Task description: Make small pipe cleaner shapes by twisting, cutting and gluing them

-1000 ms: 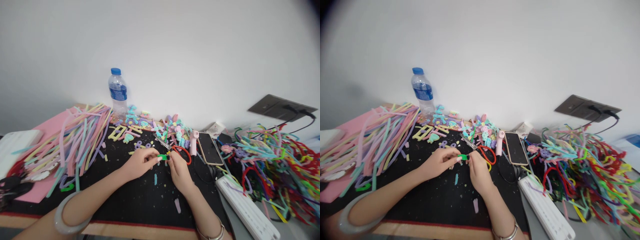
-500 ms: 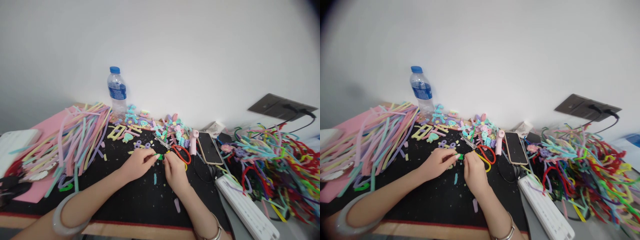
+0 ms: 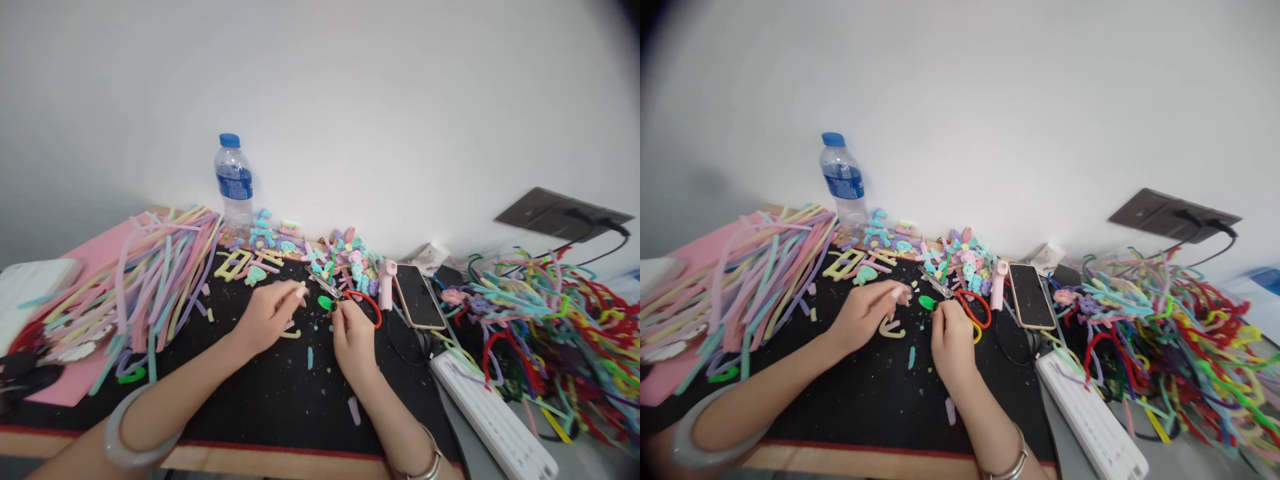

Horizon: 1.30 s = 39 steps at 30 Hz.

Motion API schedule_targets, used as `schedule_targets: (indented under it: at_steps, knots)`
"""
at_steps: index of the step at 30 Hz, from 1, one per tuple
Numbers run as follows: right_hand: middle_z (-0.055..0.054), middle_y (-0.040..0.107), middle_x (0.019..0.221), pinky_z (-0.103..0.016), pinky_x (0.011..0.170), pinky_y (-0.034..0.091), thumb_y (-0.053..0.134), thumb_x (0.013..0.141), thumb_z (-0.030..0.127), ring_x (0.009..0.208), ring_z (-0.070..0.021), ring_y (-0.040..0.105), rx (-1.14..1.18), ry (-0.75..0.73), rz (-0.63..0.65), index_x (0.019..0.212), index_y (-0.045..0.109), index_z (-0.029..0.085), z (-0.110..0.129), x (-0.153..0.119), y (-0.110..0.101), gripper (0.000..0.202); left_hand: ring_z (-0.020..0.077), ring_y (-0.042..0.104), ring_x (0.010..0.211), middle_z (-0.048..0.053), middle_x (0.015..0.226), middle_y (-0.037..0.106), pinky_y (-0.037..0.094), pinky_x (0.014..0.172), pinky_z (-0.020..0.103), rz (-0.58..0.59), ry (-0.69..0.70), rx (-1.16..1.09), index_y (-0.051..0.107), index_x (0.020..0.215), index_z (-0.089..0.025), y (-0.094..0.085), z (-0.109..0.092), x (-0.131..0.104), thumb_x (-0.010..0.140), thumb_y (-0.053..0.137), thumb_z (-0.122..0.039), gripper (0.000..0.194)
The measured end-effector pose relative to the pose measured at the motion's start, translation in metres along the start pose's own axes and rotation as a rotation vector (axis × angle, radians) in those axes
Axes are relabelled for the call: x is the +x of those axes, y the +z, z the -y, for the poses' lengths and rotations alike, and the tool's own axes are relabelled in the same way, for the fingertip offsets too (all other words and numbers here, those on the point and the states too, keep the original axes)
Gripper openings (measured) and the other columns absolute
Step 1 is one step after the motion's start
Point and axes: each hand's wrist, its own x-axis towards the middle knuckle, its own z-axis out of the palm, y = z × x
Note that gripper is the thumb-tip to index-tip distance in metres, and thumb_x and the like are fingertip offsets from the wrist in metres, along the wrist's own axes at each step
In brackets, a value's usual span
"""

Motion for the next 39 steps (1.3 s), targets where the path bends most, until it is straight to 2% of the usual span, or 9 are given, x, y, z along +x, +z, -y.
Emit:
schedule_targets:
  at_steps: [2, 4, 7, 11, 17, 22, 25, 31, 39]
  knots:
    - [-0.002, 0.052, 0.067, -0.026, 0.059, 0.036, 0.035, 0.091, 0.019, 0.062, -0.0157, 0.049, 0.017, 0.04, -0.023, 0.071, 0.05, 0.018, -0.003, 0.002, -0.001, 0.025, 0.0128, 0.053, 0.057, 0.003, 0.078, 0.065, 0.041, 0.057, 0.024, -0.141, -0.059, 0.058, 0.06, 0.095, -0.015, -0.012, 0.004, 0.007, 0.092, 0.036, -0.034, 0.031]
    - [-0.003, 0.056, 0.068, -0.027, 0.059, 0.039, 0.038, 0.09, 0.021, 0.063, -0.0166, 0.052, 0.074, 0.084, -0.018, 0.073, 0.055, 0.017, -0.006, 0.003, -0.001, 0.024, 0.015, 0.056, 0.064, 0.004, 0.086, 0.067, 0.042, 0.06, 0.025, -0.182, -0.129, 0.204, 0.061, 0.1, -0.017, -0.024, 0.01, 0.014, 0.087, 0.043, -0.034, 0.028]
    - [-0.004, 0.063, 0.071, -0.027, 0.06, 0.043, 0.047, 0.086, 0.023, 0.065, -0.0174, 0.058, 0.256, 0.189, 0.017, 0.081, 0.063, 0.017, -0.009, 0.006, -0.001, 0.018, 0.0182, 0.059, 0.07, 0.005, 0.092, 0.066, 0.044, 0.064, 0.028, -0.076, -0.241, 0.344, 0.061, 0.095, -0.018, -0.038, 0.021, 0.02, 0.081, 0.049, -0.035, 0.025]
    - [-0.001, 0.062, 0.059, -0.025, 0.051, 0.045, 0.057, 0.077, 0.026, 0.053, -0.0148, 0.058, 0.598, 0.395, 0.09, 0.082, 0.065, 0.015, -0.01, 0.014, 0.0, 0.014, 0.0222, 0.061, 0.075, 0.006, 0.085, 0.066, 0.046, 0.065, 0.031, 0.11, -0.368, 0.378, 0.061, 0.085, -0.018, -0.051, 0.032, 0.018, 0.076, 0.054, -0.04, 0.025]
    - [-0.003, 0.069, 0.063, -0.024, 0.051, 0.052, 0.065, 0.067, 0.025, 0.051, -0.0134, 0.065, 0.913, 0.591, 0.254, 0.077, 0.06, 0.014, 0.009, 0.03, 0.01, 0.016, 0.0206, 0.064, 0.069, 0.003, 0.074, 0.065, 0.048, 0.057, 0.028, 0.239, -0.451, 0.107, 0.06, 0.082, -0.019, -0.056, 0.024, 0.012, 0.08, 0.048, -0.047, 0.03]
    - [0.0, 0.067, 0.056, -0.022, 0.049, 0.053, 0.064, 0.069, 0.027, 0.047, -0.0132, 0.065, 0.938, 0.55, 0.36, 0.078, 0.056, 0.015, 0.032, 0.037, 0.027, 0.017, 0.0161, 0.062, 0.063, 0.001, 0.07, 0.065, 0.048, 0.057, 0.024, 0.306, -0.362, -0.205, 0.061, 0.079, -0.017, -0.048, 0.014, 0.012, 0.075, 0.059, -0.039, 0.022]
    - [-0.001, 0.068, 0.061, -0.022, 0.048, 0.052, 0.062, 0.074, 0.033, 0.047, -0.0128, 0.064, 0.947, 0.505, 0.347, 0.082, 0.055, 0.016, 0.031, 0.036, 0.029, 0.02, 0.0162, 0.062, 0.063, 0.001, 0.065, 0.065, 0.047, 0.058, 0.023, 0.313, -0.351, -0.142, 0.064, 0.074, -0.016, -0.054, 0.02, 0.014, 0.074, 0.059, -0.032, 0.017]
    - [-0.002, 0.065, 0.063, -0.022, 0.047, 0.048, 0.051, 0.086, 0.043, 0.047, -0.0112, 0.059, 0.826, 0.406, 0.179, 0.079, 0.055, 0.017, 0.005, 0.029, 0.025, 0.028, 0.016, 0.063, 0.059, 0.0, 0.062, 0.067, 0.045, 0.057, 0.023, 0.46, -0.297, 0.089, 0.069, 0.072, -0.017, -0.071, 0.037, 0.018, 0.076, 0.055, -0.03, 0.019]
    - [-0.001, 0.063, 0.062, -0.022, 0.046, 0.046, 0.048, 0.089, 0.044, 0.046, -0.0112, 0.056, 0.789, 0.381, 0.202, 0.078, 0.055, 0.018, 0.005, 0.024, 0.027, 0.029, 0.0165, 0.061, 0.062, -0.001, 0.063, 0.064, 0.045, 0.059, 0.024, 0.3, -0.251, 0.211, 0.061, 0.07, -0.02, -0.073, 0.036, 0.018, 0.076, 0.054, -0.03, 0.014]
